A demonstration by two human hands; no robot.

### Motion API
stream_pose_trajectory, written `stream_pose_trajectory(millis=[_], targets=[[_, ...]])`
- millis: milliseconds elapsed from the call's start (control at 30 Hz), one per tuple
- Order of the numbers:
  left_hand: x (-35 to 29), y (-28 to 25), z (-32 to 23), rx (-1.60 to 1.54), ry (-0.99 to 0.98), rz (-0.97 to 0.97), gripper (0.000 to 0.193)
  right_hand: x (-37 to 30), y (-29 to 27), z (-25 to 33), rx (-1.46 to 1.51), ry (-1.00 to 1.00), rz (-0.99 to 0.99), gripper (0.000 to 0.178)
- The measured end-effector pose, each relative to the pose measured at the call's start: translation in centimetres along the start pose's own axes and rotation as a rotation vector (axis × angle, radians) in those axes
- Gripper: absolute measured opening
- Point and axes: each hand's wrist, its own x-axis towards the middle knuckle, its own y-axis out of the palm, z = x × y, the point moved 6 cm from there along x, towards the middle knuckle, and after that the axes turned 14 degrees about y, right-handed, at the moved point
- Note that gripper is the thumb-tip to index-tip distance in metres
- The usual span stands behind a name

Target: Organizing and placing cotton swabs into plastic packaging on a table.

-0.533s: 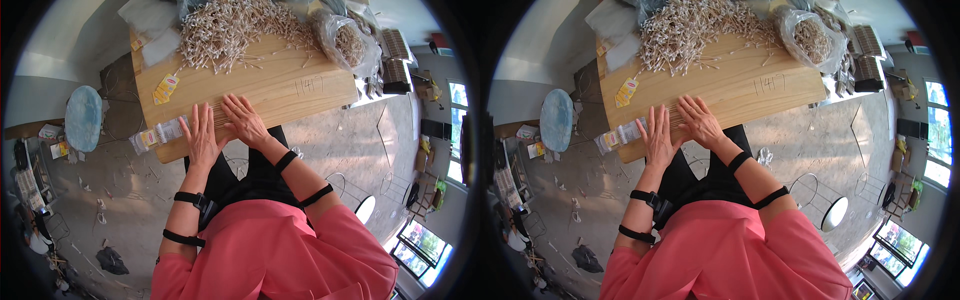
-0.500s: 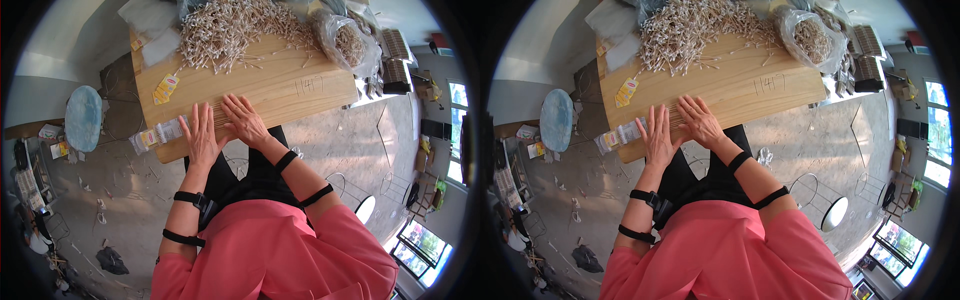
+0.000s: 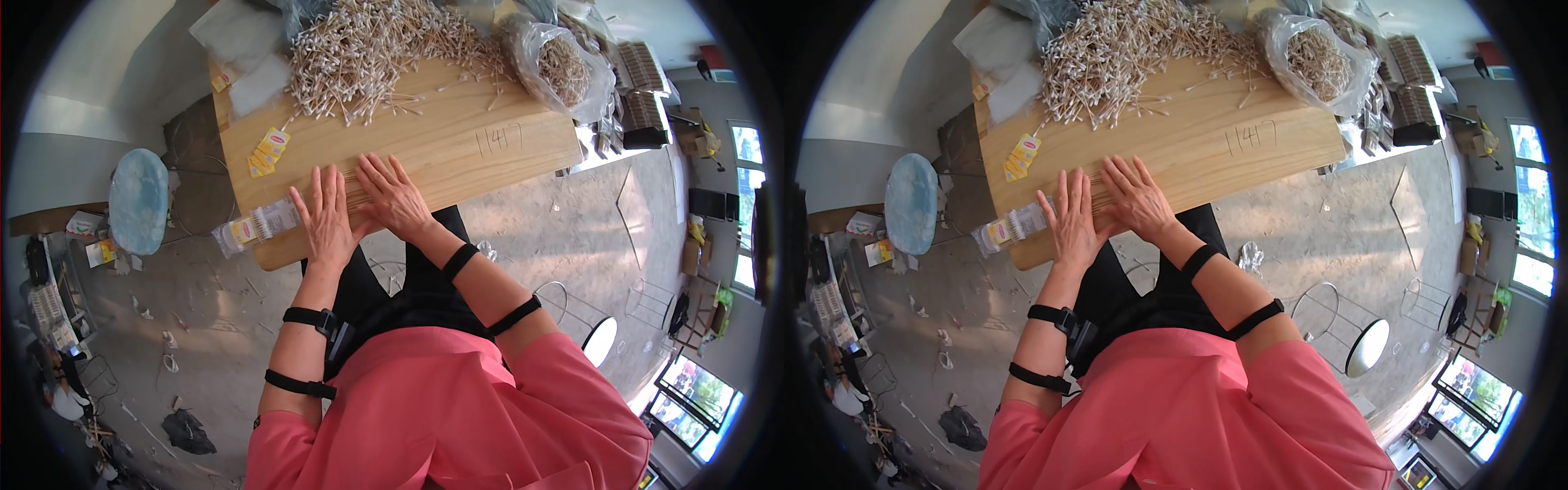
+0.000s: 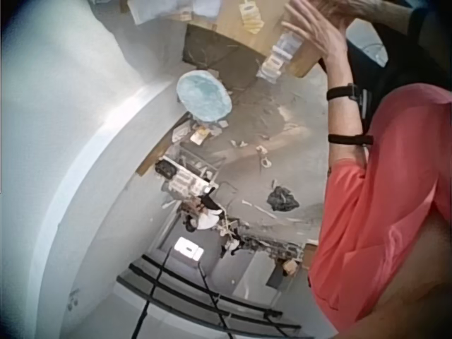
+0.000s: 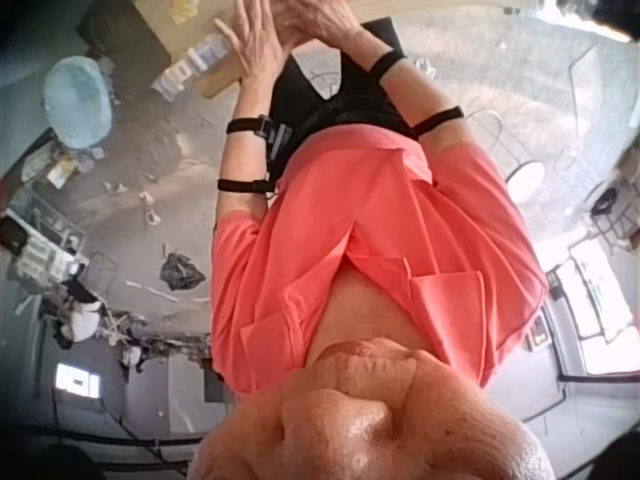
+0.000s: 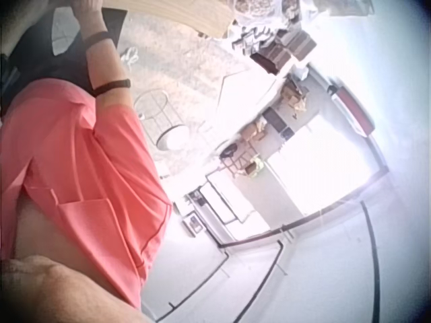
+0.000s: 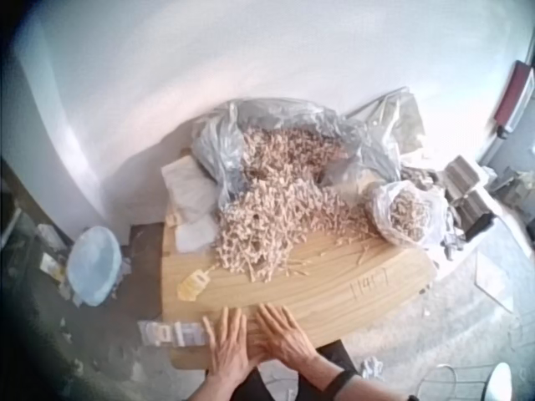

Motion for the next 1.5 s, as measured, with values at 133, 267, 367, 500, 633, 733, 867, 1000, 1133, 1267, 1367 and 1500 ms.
stream_pose_trajectory(millis=[133, 267, 367, 500, 633, 733, 867, 1000, 1133, 1267, 1367, 1500], targets=[[-0.8, 1.2, 1.4, -0.017, 0.012, -0.057, 0.102, 0.1, -0.2, -0.3, 0.128, -0.024, -0.043, 0.064], [-1.4, 0.5, 2.8, -0.36, 0.035, -0.379, 0.098, 1.3, -0.7, -2.1, 0.503, 0.12, -0.096, 0.054], [-0.9, 0.7, 2.1, -0.409, 0.086, -0.379, 0.095, 1.8, -0.2, -1.5, 0.575, 0.104, -0.053, 0.049], [-1.2, 0.8, 1.8, -0.693, 0.059, -0.517, 0.081, 1.0, -0.1, -1.3, 0.809, 0.223, -0.014, 0.048], [0.1, 1.0, 2.0, -0.687, -0.127, -0.715, 0.065, 0.9, -1.2, -1.9, 0.867, 0.342, -0.341, 0.044], [1.8, 1.2, 0.5, -0.754, -0.129, -0.74, 0.056, 1.6, 0.5, 0.2, 0.89, 0.381, -0.271, 0.039], [0.9, 1.7, 1.8, -0.831, -0.164, -0.878, 0.056, 0.8, 0.5, -1.7, 1.029, 0.455, -0.381, 0.038], [0.4, 1.5, 2.0, -0.866, -0.134, -0.824, 0.056, 1.5, 0.9, -1.4, 1.049, 0.43, -0.328, 0.039], [-0.7, 0.3, 2.1, -0.618, -0.001, -0.589, 0.083, 0.4, -0.8, -1.5, 0.907, 0.379, -0.26, 0.045], [-1.3, 0.0, 2.4, -0.362, 0.063, -0.315, 0.109, -1.8, -2.1, -0.9, 0.38, 0.09, -0.069, 0.064], [-1.9, 0.2, 1.1, -0.193, 0.134, -0.213, 0.107, -3.2, -1.5, -0.6, 0.112, 0.04, 0.026, 0.073], [-3.1, 1.4, -0.1, -0.089, 0.19, -0.067, 0.106, -4.4, -0.2, 0.2, -0.033, 0.0, 0.147, 0.089]])
